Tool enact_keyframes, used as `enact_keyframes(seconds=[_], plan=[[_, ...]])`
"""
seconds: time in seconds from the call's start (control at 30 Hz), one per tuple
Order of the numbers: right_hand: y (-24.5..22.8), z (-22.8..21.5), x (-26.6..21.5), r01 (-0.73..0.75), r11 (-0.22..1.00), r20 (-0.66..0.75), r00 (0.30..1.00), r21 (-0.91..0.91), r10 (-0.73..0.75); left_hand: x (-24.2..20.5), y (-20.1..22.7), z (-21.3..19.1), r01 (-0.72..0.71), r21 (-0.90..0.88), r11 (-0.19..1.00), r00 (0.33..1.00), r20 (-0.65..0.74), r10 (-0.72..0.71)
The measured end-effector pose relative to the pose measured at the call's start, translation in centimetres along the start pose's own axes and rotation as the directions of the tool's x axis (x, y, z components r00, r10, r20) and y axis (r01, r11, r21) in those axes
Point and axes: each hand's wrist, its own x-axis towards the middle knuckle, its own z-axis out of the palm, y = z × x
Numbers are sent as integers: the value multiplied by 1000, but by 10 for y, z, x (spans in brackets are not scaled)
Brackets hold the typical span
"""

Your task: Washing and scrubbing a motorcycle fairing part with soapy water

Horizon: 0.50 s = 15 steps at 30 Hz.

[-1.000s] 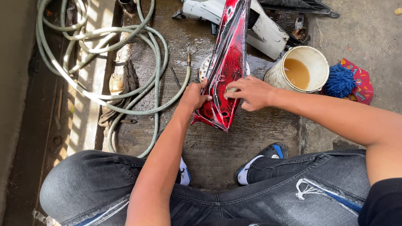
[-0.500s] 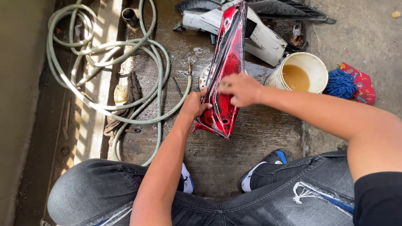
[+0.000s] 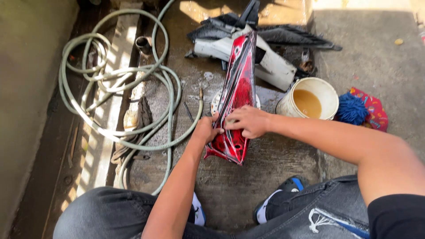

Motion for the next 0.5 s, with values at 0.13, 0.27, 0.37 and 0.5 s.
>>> enact_keyframes(seconds=[0.13, 0.27, 0.37, 0.5], plan=[[23, -27, 1, -156, 988, 46, 987, 8, 156, 3, -4, 4, -25, 20, 999, 1000, -12, 26], [27, -23, 3, -316, 949, -90, 945, -8, 314, 9, -4, 4, 4, 6, 1000, 1000, -6, -4], [7, -16, 4, -132, 991, -62, 989, 8, 133, 16, -7, 4, 17, 29, 999, 1000, 3, -17], [17, -28, 5, -218, 974, 4, 976, 56, 218, 20, -13, 10, 39, 48, 998, 999, 18, -40]])
